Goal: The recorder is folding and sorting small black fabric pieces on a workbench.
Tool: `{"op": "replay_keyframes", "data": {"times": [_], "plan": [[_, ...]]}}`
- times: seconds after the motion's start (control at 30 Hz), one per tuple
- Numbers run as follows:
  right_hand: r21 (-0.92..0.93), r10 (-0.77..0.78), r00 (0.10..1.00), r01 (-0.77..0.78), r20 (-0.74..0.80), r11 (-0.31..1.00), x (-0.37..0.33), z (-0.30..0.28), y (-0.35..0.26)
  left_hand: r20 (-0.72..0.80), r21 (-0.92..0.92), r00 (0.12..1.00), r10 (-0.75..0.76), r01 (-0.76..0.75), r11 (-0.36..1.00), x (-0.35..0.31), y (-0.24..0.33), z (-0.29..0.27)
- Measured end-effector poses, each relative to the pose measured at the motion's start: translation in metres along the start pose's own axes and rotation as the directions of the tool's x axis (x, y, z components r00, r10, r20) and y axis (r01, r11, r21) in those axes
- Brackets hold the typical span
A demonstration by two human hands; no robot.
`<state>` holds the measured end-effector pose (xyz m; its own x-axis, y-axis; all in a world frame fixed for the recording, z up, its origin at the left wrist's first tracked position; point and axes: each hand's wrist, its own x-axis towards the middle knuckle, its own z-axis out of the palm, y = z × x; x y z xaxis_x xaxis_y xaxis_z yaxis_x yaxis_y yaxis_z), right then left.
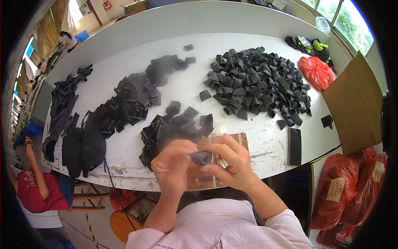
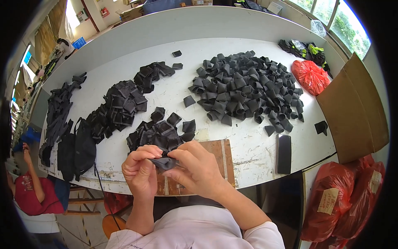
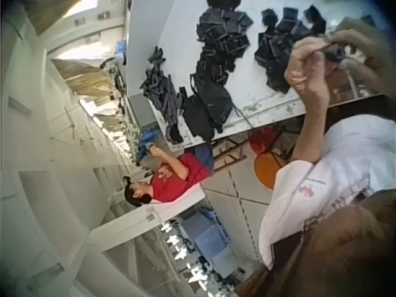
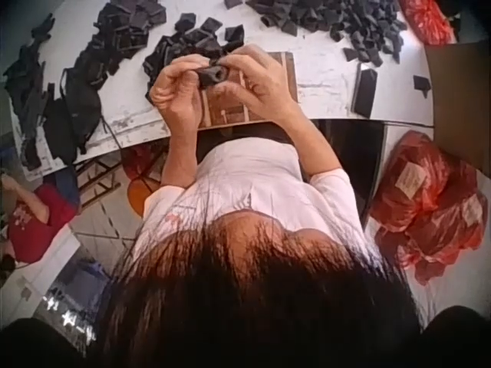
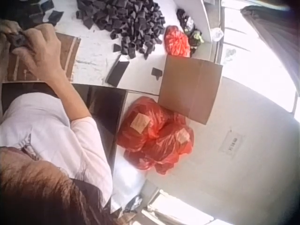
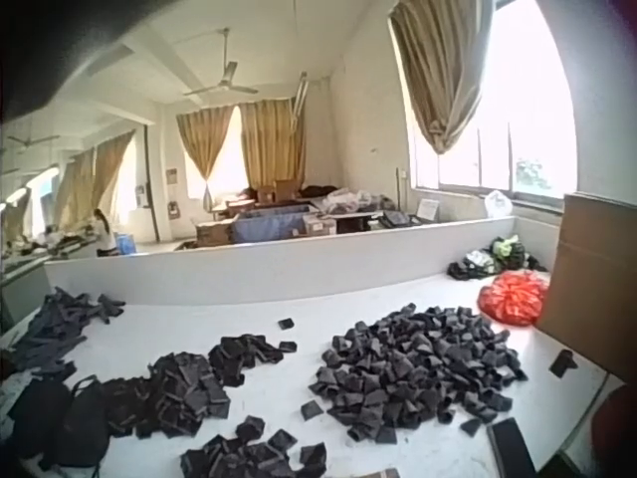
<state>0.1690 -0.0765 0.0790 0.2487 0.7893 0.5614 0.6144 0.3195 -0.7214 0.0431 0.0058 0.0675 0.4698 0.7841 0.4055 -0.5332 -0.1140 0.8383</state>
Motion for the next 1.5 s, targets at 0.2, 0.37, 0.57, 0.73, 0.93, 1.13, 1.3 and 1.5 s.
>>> {"op": "replay_keyframes", "data": {"times": [0.2,0.37,0.57,0.73,0.93,1.13,1.3,1.5], "plan": [[-0.189,-0.137,0.991,0.135,0.003,0.973,0.002,0.0,-0.005,-0.033,-0.29,0.994,-0.106,0.092,0.953,-0.004,-0.006,-0.012],[-0.204,-0.025,0.998,0.012,-0.065,0.979,0.007,0.0,-0.019,-0.02,-0.228,0.996,-0.091,0.084,0.97,-0.003,-0.008,-0.014],[-0.185,-0.11,0.994,0.113,0.026,0.976,0.002,0.001,0.002,-0.018,-0.033,0.998,-0.056,0.055,0.998,-0.006,-0.008,-0.015],[-0.093,-0.102,0.995,0.101,-0.009,0.991,0.0,0.006,0.01,-0.001,-0.141,0.995,-0.101,0.1,0.985,-0.008,-0.013,-0.019],[-0.076,-0.136,0.991,0.136,0.005,0.988,0.002,0.007,0.013,-0.045,-0.208,0.987,-0.155,0.143,0.968,-0.009,-0.017,-0.015],[-0.141,-0.183,0.981,0.172,-0.065,0.975,-0.002,0.014,0.017,-0.014,-0.053,0.996,-0.09,0.089,0.995,-0.009,-0.018,-0.019],[-0.269,-0.193,0.979,0.168,-0.066,0.948,-0.001,0.011,0.01,-0.069,-0.042,0.993,-0.097,0.094,0.995,-0.01,-0.022,-0.019],[0.201,0.139,0.974,-0.103,-0.177,0.974,-0.007,-0.011,-0.017,-0.114,0.028,0.991,0.074,-0.071,0.997,-0.025,-0.003,0.0]]}}
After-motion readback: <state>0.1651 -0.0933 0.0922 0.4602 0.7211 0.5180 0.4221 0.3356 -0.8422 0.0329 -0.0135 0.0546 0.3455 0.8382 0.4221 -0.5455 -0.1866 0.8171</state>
